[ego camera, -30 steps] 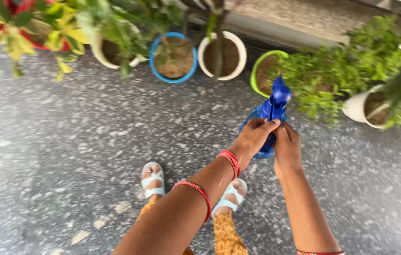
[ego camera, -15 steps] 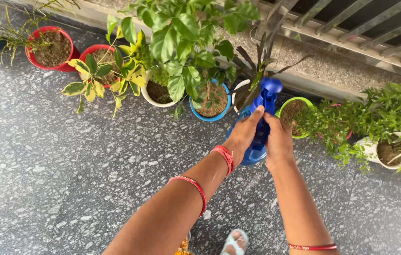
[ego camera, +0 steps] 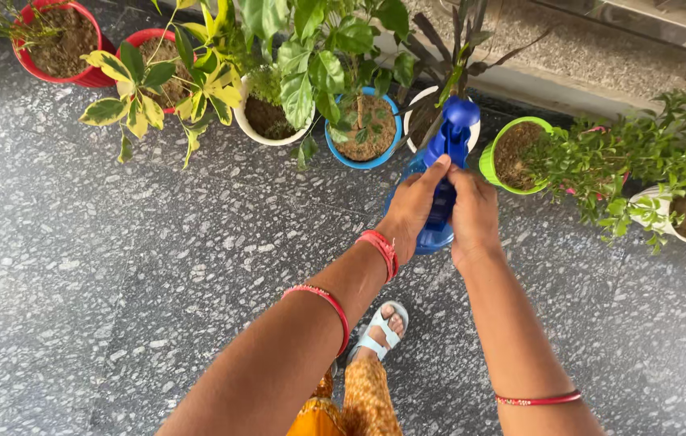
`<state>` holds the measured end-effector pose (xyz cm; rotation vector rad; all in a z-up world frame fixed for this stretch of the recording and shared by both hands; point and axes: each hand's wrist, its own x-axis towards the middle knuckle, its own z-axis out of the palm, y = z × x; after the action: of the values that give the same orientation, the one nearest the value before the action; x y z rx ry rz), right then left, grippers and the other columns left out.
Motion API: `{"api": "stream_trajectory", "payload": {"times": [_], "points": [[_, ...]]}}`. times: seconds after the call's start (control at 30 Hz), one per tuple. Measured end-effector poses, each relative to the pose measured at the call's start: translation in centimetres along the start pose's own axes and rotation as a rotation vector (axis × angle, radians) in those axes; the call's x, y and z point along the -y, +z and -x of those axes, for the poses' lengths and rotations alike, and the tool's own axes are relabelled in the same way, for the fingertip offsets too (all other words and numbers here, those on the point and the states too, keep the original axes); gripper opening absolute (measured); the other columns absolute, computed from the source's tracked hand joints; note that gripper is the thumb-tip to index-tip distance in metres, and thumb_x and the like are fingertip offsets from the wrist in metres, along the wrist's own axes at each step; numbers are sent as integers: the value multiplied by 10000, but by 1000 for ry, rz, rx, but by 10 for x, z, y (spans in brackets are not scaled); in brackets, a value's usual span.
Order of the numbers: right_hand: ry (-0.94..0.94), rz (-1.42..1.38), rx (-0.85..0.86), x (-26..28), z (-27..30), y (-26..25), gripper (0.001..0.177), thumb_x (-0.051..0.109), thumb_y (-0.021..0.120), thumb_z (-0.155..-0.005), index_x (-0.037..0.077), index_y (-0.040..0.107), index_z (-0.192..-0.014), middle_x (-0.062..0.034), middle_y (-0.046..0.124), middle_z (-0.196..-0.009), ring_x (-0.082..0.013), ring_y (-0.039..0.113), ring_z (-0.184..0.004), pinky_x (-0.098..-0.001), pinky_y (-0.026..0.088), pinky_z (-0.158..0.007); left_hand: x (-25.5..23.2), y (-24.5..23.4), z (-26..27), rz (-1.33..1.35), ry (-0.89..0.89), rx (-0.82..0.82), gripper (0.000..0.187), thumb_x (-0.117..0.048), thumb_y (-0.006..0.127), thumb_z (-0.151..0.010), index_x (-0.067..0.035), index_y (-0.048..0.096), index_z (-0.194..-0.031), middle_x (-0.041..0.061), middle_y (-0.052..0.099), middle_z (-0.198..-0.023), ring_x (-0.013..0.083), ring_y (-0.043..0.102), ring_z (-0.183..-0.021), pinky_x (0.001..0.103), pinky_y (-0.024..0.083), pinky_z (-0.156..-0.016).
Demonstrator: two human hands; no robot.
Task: The person uses a blue spray bottle to mist water onto several potted plants arranged on a balcony floor. They systematically move from one plant to the next, spraying the leaves and soil of each.
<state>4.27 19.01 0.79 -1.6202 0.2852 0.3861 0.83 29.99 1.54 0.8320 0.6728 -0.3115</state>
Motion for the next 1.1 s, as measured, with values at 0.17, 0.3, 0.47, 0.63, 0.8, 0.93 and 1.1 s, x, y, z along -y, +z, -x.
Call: {"api": "stream_trajectory", "payload": {"times": [0.17, 0.3, 0.47, 0.63, 0.8, 0.93, 1.1], "points": [[67, -73, -17, 11, 12, -7, 264, 351, 637, -925, 122, 677, -1048, 35, 669, -934, -84, 631, -828, -294, 494, -681, 17, 8, -9, -47, 40, -41, 783, -617, 634, -831, 13, 629, -1295, 117, 711, -1184, 206, 655, -1062, 347, 472, -959], [89, -95, -43, 20, 15, -22, 257, 348, 630, -905, 156, 674, -1071, 62, 686, -975, -69, 648, -861, -287, 506, -691, 31, 23, -11, -69, 13, -58, 791, -620, 634, -842, 8, 618, -1322, 109, 693, -1233, 186, 639, -1095, 332, 459, -958], [38, 46, -53, -5, -2, -54, 282, 325, 670, -995, 53, 698, -1061, -5, 637, -954, -126, 548, -821, -326, 420, -693, 38, 34, -19, -72, -29, -37, 701, -623, 633, -838, -45, 639, -1235, 82, 695, -1105, 195, 666, -979, 367, 510, -888], [-77, 63, -3, 1, -9, -63, 289, 307, 628, -943, 95, 697, -1127, 47, 684, -1007, -73, 619, -914, -281, 503, -821, 49, 45, -34, 7, 16, -1, 562, -597, 680, -860, -78, 670, -1077, 21, 641, -904, 157, 599, -797, 343, 473, -727], [-26, -57, 16, 29, -18, -62, 423, 397, 658, -913, 99, 636, -1213, 6, 663, -1120, -125, 630, -1016, -340, 523, -862, 48, 58, -38, 39, 84, -29, 506, -570, 719, -842, -94, 676, -1010, -12, 610, -833, 126, 560, -716, 308, 440, -640], [-48, 126, -60, 50, -21, -61, 567, 559, 622, -956, 74, 655, -1248, -5, 668, -1269, -99, 613, -1142, -274, 465, -963, 31, 70, -32, 76, 71, -48, 493, -550, 734, -822, -104, 656, -1018, -8, 623, -831, 120, 569, -709, 297, 459, -640], [-86, 89, -61, 61, -32, -54, 526, 514, 613, -968, 19, 697, -1122, -26, 684, -1055, -107, 614, -930, -311, 529, -799, 19, 84, -32, 78, 200, -79, 485, -504, 698, -895, -43, 662, -1039, 33, 621, -853, 139, 544, -727, 307, 455, -643]]}}
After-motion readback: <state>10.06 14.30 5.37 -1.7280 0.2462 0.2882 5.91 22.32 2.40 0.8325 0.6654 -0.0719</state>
